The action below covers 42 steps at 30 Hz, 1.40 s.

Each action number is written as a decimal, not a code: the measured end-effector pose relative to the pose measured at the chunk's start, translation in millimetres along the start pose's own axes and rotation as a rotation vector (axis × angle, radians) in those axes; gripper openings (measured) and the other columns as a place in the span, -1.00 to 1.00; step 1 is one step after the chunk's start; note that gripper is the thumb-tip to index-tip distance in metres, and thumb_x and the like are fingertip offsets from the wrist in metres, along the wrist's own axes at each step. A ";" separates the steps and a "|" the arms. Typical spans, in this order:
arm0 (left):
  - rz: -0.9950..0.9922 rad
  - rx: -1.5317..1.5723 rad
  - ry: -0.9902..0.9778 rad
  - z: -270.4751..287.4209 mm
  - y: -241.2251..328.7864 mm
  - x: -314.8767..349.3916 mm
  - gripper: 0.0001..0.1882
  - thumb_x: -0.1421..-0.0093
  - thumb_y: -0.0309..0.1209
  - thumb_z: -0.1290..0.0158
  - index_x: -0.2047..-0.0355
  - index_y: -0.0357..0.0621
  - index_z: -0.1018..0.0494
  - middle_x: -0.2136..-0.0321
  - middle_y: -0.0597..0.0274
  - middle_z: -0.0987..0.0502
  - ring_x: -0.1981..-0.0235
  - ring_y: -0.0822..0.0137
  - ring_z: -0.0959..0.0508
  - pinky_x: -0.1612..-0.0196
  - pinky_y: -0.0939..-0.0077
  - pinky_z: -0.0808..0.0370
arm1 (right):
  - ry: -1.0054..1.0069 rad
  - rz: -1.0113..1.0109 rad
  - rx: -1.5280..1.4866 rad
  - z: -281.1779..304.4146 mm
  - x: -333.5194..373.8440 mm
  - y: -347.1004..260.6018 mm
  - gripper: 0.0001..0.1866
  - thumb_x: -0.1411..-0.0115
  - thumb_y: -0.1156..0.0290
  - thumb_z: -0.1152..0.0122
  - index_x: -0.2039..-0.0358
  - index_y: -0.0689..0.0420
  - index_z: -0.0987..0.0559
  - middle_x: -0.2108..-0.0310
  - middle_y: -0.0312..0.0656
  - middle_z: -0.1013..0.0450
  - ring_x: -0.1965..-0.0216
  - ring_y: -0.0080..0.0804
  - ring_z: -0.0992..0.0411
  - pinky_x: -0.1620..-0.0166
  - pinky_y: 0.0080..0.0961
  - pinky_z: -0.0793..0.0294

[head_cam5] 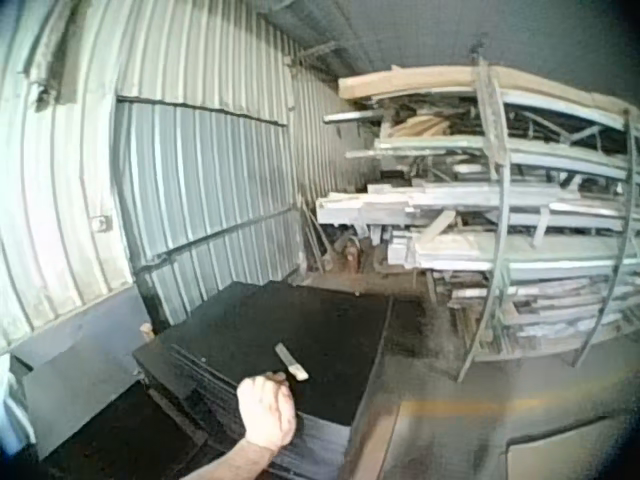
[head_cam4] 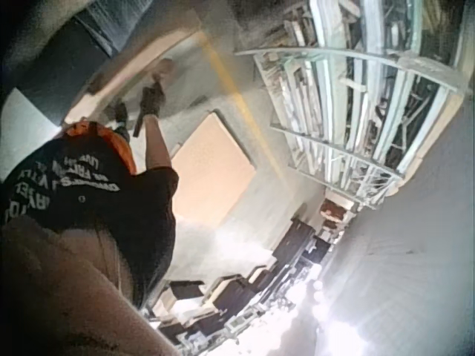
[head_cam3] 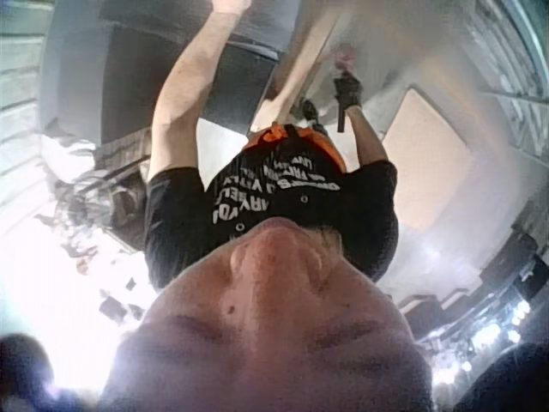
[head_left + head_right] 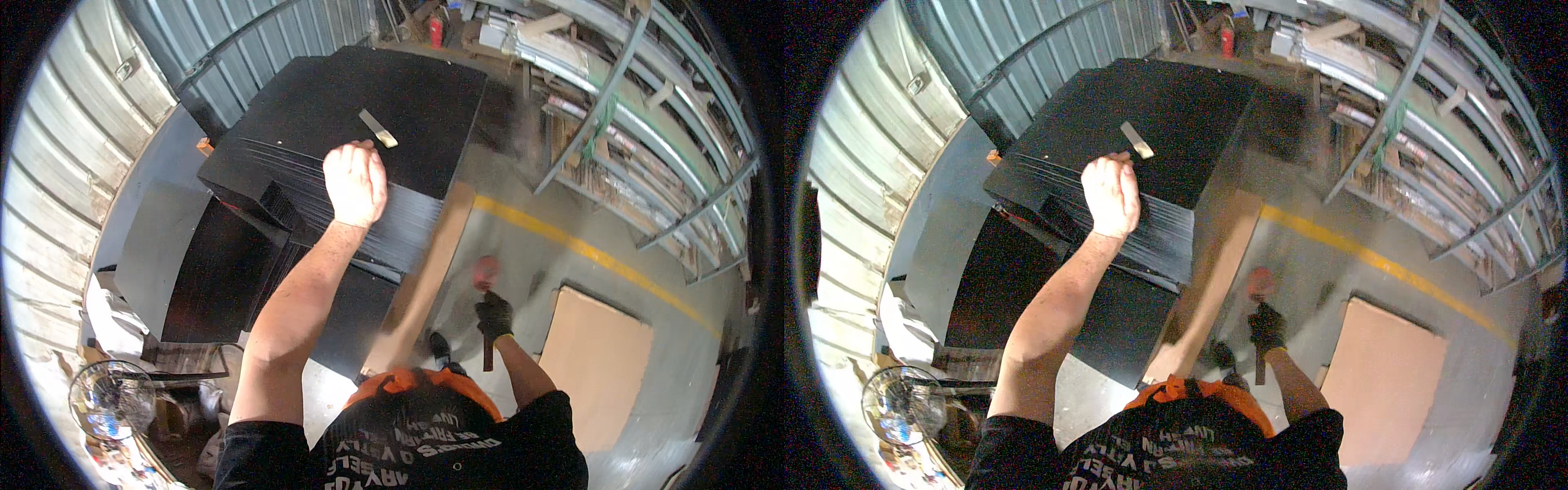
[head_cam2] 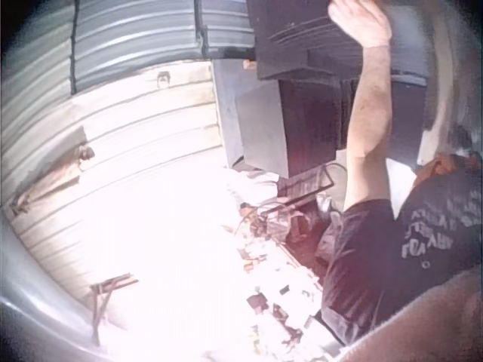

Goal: The person uses a scraper tool to remove excess adhesive or debris from the edges of stacked black wooden panels, then uses a red mallet to tap the edges into alignment.

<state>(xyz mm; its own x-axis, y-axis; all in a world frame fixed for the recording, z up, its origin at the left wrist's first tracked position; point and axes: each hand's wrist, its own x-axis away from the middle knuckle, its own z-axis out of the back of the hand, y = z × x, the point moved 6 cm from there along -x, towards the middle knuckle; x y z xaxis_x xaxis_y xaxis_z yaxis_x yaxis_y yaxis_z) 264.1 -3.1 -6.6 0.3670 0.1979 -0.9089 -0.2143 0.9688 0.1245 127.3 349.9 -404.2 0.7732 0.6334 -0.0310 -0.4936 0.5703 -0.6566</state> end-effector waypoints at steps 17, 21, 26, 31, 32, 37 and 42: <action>0.012 -0.017 0.012 11.1 3.4 1.4 -0.87 -0.10 -0.50 -0.01 0.35 -0.28 -0.45 0.36 0.09 -0.48 0.24 0.11 -0.47 0.12 0.25 -0.36 | 0.280 0.549 0.371 253.0 -211.0 -422.3 -0.51 -0.20 0.22 -0.05 -0.11 0.08 -0.27 0.40 0.14 -0.51 0.38 0.15 -0.50 0.26 0.05 -0.46; 0.035 -0.006 0.000 14.2 0.9 1.4 -0.85 -0.06 -0.49 -0.05 0.35 -0.28 -0.45 0.37 0.09 -0.48 0.26 0.11 -0.47 0.13 0.25 -0.38 | 0.181 0.637 0.524 214.5 -264.3 -462.3 -0.61 -0.20 0.25 -0.04 0.00 0.12 -0.29 0.44 0.11 -0.52 0.36 0.12 -0.52 0.27 0.01 -0.49; 0.050 0.009 -0.008 14.8 4.9 0.0 -0.87 -0.09 -0.54 -0.04 0.32 -0.28 -0.44 0.34 0.05 -0.49 0.26 0.06 -0.48 0.14 0.22 -0.38 | 0.111 0.755 0.572 184.0 -303.3 -494.1 -0.61 -0.21 0.28 -0.03 0.00 0.18 -0.29 0.43 0.14 -0.52 0.35 0.12 -0.52 0.26 -0.01 -0.51; 0.041 0.029 -0.015 10.4 7.6 -0.9 -0.88 -0.06 -0.55 -0.03 0.34 -0.27 -0.43 0.31 0.07 -0.49 0.25 0.09 -0.47 0.13 0.22 -0.39 | 0.026 0.843 0.606 162.3 -328.3 -512.1 -0.55 -0.20 0.29 -0.04 -0.06 0.20 -0.29 0.40 0.16 -0.52 0.34 0.13 -0.52 0.25 -0.02 -0.50; 0.022 -0.008 -0.024 16.2 9.2 -2.6 -0.87 -0.06 -0.55 -0.03 0.33 -0.27 -0.43 0.31 0.08 -0.49 0.25 0.10 -0.47 0.13 0.23 -0.39 | 0.001 0.851 0.609 153.2 -331.8 -516.6 -0.51 -0.20 0.27 -0.05 -0.10 0.20 -0.27 0.37 0.15 -0.52 0.32 0.12 -0.52 0.23 -0.02 -0.49; 0.017 -0.036 -0.022 16.6 4.7 -0.3 -0.82 -0.04 -0.52 -0.06 0.32 -0.31 -0.45 0.35 0.10 -0.47 0.27 0.12 -0.46 0.12 0.27 -0.39 | -0.041 0.905 0.618 131.3 -333.5 -527.9 -0.47 -0.20 0.26 -0.06 -0.16 0.15 -0.27 0.31 0.12 -0.52 0.27 0.10 -0.52 0.18 -0.01 -0.47; -0.001 -0.028 -0.011 16.3 10.8 -4.3 -0.81 -0.04 -0.51 -0.06 0.31 -0.31 -0.45 0.34 0.10 -0.48 0.27 0.12 -0.46 0.13 0.26 -0.40 | 0.084 0.905 0.668 135.5 -344.0 -522.4 -0.50 -0.19 0.25 -0.07 -0.12 0.15 -0.33 0.20 0.05 -0.52 0.19 0.03 -0.51 0.12 -0.10 -0.48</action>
<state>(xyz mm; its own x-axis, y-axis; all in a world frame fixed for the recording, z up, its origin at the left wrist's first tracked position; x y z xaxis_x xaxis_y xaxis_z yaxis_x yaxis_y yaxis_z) 274.9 8.9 5.2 0.3768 0.1987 -0.9047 -0.2395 0.9644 0.1121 65.2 -95.0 51.6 0.0349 0.9329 -0.3585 -0.9807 0.1009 0.1673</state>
